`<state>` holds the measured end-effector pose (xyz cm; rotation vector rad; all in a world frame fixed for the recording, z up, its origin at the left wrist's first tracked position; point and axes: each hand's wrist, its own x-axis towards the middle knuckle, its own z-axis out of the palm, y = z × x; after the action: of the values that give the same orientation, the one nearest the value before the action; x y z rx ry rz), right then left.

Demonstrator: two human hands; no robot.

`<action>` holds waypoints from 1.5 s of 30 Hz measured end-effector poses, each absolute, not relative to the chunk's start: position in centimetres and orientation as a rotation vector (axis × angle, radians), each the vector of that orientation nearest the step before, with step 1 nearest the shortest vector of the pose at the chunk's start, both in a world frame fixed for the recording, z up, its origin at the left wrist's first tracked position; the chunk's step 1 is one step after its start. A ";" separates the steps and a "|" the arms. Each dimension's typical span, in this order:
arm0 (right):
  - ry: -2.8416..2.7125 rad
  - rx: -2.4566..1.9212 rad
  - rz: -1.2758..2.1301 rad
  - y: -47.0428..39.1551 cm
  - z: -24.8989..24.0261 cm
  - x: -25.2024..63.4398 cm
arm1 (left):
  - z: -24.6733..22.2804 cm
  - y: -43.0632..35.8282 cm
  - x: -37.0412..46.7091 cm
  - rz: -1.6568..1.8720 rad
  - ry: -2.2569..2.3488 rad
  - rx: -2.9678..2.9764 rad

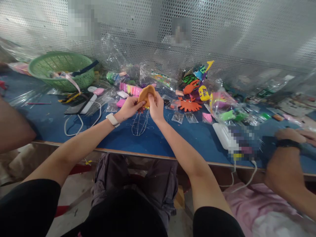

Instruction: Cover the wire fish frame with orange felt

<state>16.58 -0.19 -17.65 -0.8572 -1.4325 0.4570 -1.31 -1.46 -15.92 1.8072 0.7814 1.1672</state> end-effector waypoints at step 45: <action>-1.403 -0.853 0.200 -0.9 -15.7 17.7 | -16.4 -0.9 -1.5 1.405 0.931 1.915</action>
<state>17.72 -0.94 -15.73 -0.8526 -1.4028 0.2004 -1.48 -0.94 -16.35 1.9150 0.9310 1.4048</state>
